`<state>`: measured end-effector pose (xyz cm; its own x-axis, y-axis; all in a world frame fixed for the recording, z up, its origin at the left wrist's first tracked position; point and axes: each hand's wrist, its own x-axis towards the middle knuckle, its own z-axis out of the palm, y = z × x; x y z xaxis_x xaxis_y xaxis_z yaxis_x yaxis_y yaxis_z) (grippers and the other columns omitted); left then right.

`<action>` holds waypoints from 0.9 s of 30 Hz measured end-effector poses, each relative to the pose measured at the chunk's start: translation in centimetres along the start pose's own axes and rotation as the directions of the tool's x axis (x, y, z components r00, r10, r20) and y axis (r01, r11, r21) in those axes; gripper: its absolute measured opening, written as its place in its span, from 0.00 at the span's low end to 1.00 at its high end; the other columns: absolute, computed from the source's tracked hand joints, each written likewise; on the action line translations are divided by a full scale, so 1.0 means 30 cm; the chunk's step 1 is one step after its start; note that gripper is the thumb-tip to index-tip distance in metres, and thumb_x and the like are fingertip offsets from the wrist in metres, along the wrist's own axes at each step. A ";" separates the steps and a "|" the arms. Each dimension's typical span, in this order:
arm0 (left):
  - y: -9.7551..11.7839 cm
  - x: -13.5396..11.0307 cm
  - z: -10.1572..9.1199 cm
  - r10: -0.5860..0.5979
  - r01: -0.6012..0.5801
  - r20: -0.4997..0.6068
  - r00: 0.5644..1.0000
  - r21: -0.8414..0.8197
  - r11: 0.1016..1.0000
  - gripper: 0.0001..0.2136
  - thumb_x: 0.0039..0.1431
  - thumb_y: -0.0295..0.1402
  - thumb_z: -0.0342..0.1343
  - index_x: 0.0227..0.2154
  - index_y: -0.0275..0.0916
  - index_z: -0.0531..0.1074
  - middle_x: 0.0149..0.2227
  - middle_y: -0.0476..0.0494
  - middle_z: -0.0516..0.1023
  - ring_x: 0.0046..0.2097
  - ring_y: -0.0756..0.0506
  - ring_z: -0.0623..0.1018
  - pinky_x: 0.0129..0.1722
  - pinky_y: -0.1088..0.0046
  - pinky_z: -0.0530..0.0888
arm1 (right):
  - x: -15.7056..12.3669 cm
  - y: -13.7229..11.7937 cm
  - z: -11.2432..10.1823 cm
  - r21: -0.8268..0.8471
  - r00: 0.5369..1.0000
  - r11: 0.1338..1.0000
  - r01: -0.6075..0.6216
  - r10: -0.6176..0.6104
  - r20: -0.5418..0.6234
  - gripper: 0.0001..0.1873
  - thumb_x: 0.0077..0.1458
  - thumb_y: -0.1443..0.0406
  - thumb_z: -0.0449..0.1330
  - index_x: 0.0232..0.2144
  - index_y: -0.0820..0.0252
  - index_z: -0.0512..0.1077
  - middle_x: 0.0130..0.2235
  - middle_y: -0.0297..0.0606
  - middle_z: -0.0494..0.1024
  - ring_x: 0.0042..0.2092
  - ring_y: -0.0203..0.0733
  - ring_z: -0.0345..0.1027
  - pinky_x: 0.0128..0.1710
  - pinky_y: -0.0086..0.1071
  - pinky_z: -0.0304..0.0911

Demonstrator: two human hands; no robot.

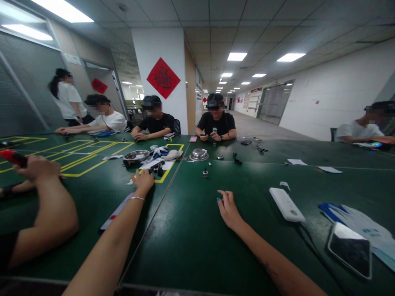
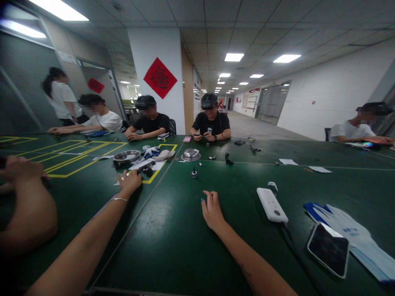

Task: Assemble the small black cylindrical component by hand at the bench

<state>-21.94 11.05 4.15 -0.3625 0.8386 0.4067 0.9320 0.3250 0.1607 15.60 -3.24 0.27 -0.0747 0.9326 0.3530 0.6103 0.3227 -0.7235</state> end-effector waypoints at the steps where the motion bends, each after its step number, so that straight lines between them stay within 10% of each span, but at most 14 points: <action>1: 0.008 -0.001 -0.005 -0.018 0.018 0.001 1.000 -0.004 1.000 0.19 0.58 0.31 0.42 0.49 0.30 0.66 0.53 0.32 0.69 0.62 0.33 0.54 0.57 0.44 0.47 | 0.000 0.002 0.001 -0.001 1.000 1.000 0.003 -0.003 -0.003 0.21 0.61 0.58 0.45 0.54 0.56 0.59 0.50 0.45 0.59 0.41 0.43 0.66 0.41 0.40 0.69; 27: 0.015 -0.006 -0.026 0.156 -0.187 0.269 0.950 0.092 0.978 0.15 0.60 0.27 0.40 0.46 0.31 0.66 0.47 0.26 0.68 0.51 0.34 0.69 0.45 0.58 0.68 | -0.009 0.041 0.020 -0.036 0.997 0.997 0.070 -0.069 0.020 0.17 0.59 0.59 0.50 0.50 0.51 0.64 0.49 0.43 0.59 0.42 0.44 0.67 0.40 0.41 0.69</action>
<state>-21.46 10.70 4.84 -0.1980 0.9655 0.1693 0.9796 0.2012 -0.0014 15.90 -2.99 -1.09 -0.1322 0.9113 0.3901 0.6316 0.3807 -0.6754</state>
